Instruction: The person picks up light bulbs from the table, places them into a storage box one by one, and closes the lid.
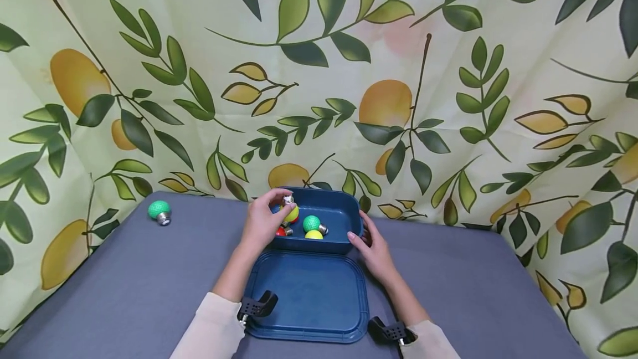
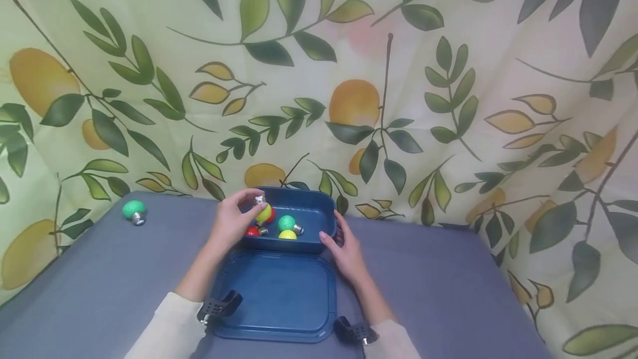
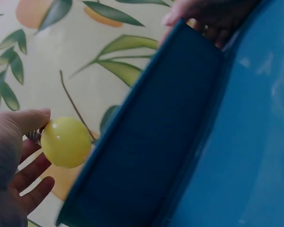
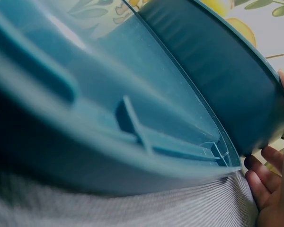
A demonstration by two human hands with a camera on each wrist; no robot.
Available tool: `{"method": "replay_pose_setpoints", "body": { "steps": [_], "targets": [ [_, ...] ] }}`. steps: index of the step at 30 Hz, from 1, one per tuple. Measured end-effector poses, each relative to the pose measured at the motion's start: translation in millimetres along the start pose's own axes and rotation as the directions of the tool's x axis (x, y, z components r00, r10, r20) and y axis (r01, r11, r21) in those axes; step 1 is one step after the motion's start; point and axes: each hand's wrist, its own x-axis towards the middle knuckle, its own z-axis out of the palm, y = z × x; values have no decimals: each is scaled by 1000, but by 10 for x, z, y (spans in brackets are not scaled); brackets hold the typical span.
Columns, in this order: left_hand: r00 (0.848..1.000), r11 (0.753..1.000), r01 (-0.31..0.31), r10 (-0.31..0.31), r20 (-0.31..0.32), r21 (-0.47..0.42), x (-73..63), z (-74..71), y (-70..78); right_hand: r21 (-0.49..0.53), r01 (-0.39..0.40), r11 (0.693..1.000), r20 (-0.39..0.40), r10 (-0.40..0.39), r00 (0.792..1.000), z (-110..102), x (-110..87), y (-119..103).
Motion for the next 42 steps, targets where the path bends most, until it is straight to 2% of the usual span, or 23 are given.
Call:
{"method": "replay_pose_setpoints", "body": {
  "steps": [6, 15, 23, 29, 33, 42],
  "targets": [
    [1000, 998, 19, -19, 10, 61, -32, 70, -118, -17, -15, 1000, 4, 15, 1000, -31, -28, -22],
    [1000, 981, -3, -2, 22, 193, -45, 122, -143, -21, -25, 999, 1, 25, 1000, -38, -12, -29],
    [1000, 974, 7, -10, 9, 227, -64, 157, -155, -40, -17, 999, -1, 17, 1000, -30, 4, -9],
    [999, 947, -24, 14, 34, 320, -79, 173, -157, -46, -5, 999, 1, 5, 1000, -17, -6, -3],
    [997, 926, -26, -5, 81, 378, -81, 172, -145, -42, -5, 999, -4, 5, 1000, -9, -15, 12],
    [993, 929, 8, -50, 104, 369, -51, 161, -151, -49, -6, 999, -9, 6, 1000, 3, -8, 22]
  ]
}}
